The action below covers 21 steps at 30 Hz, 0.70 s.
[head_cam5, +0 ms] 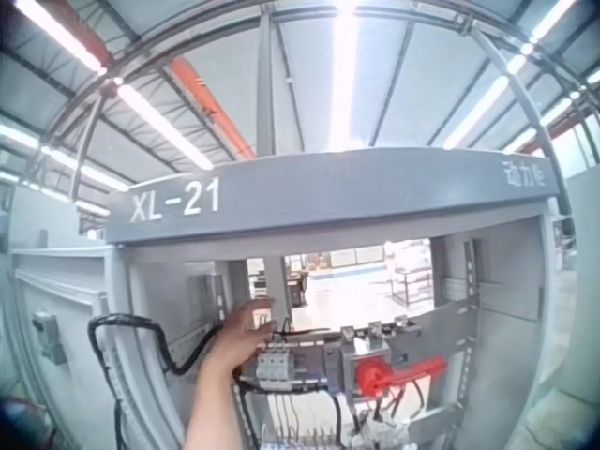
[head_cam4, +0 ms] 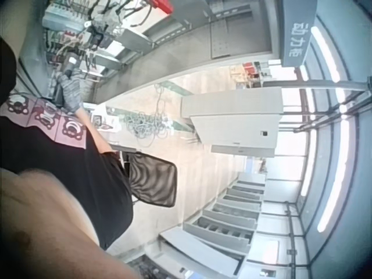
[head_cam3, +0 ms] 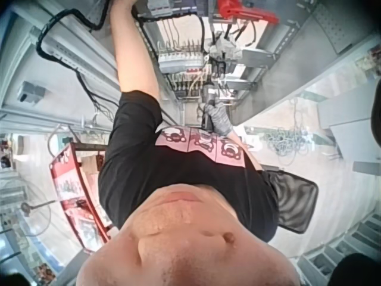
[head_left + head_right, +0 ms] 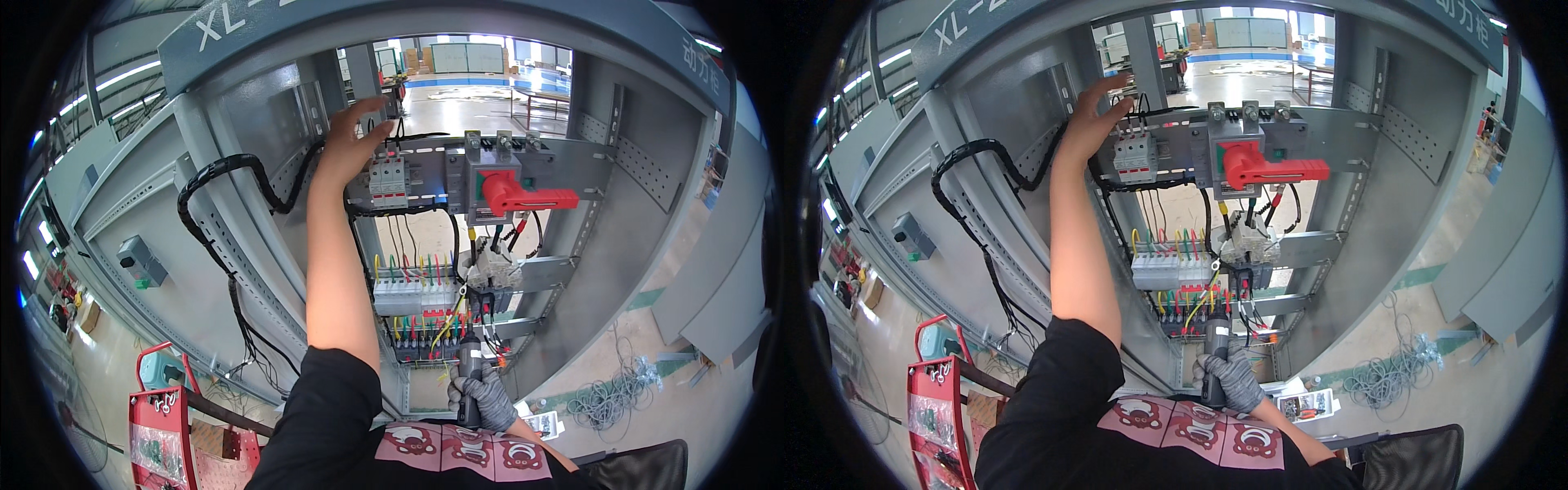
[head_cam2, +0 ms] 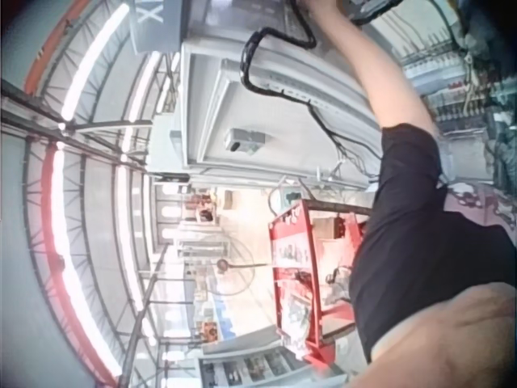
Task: The person works inside an open electrical cabinet, stripping wire insulation with pliers and inserting wires into terminal blocks. They use a power drill to tighten terminal screws and organize wires within the cabinet.
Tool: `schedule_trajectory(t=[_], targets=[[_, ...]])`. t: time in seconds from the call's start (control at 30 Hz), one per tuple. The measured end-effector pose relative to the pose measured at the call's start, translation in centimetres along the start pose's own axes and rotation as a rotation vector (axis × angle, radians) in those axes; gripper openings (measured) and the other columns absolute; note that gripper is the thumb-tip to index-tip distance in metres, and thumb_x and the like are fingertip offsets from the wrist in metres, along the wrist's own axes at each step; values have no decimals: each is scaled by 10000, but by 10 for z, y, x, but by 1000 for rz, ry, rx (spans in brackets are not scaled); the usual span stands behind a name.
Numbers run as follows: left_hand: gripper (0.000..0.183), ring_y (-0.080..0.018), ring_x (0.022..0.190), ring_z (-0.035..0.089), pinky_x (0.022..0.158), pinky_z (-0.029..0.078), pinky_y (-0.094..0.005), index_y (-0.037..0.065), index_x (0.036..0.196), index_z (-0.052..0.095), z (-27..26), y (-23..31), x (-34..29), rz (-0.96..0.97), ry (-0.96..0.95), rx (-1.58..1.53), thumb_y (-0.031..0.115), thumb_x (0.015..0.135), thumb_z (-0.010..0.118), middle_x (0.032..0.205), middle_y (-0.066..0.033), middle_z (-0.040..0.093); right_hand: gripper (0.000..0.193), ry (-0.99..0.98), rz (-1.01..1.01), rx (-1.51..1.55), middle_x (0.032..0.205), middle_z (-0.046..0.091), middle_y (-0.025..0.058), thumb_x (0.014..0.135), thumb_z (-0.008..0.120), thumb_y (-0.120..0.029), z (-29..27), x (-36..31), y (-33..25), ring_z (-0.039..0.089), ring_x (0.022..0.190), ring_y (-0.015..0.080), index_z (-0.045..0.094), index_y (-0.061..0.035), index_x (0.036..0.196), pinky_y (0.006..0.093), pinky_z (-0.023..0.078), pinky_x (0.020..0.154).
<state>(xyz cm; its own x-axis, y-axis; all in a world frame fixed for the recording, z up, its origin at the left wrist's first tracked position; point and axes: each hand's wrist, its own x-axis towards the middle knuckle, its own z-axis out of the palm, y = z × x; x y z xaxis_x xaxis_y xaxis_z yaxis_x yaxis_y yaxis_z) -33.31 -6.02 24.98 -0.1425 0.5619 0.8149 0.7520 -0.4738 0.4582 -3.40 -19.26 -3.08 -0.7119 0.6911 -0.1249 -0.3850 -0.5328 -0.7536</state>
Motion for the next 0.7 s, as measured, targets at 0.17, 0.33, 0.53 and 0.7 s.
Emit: schedule_trajectory(t=[0.17, 0.33, 0.53, 0.7], targets=[[337, -135, 1020, 576, 910, 424, -286, 77, 1107, 637, -6, -17, 18, -209, -283, -162, 308, 863, 671, 1045, -40, 656, 209, 4, -14, -6, 727, 584, 89, 884, 611, -86, 1, -2, 1, 605, 603, 181, 457, -43, 1018, 289, 525, 540], [333, -120, 949, 610, 875, 441, -268, 56, 1087, 605, -8, -35, 28, -275, -288, -203, 291, 864, 681, 982, -51, 668, 194, 35, -33, 16, 726, 578, 91, 883, 612, -85, 4, -7, -1, 600, 607, 177, 468, -46, 1007, 295, 521, 547], [371, -155, 961, 630, 882, 454, -307, 55, 1112, 598, -7, -28, 32, -318, -270, -109, 310, 857, 685, 992, -81, 675, 198, 12, -33, -29, 731, 571, 88, 881, 602, -76, 7, -10, -4, 595, 608, 171, 468, -46, 1024, 295, 518, 555], [422, -163, 1049, 594, 921, 442, -332, 71, 1163, 617, -6, -28, 34, -60, -280, -156, 329, 841, 701, 1047, -79, 671, 211, 28, -41, -8, 732, 574, 88, 879, 609, -84, 8, -10, -2, 597, 607, 169, 464, -48, 1028, 293, 519, 549]])
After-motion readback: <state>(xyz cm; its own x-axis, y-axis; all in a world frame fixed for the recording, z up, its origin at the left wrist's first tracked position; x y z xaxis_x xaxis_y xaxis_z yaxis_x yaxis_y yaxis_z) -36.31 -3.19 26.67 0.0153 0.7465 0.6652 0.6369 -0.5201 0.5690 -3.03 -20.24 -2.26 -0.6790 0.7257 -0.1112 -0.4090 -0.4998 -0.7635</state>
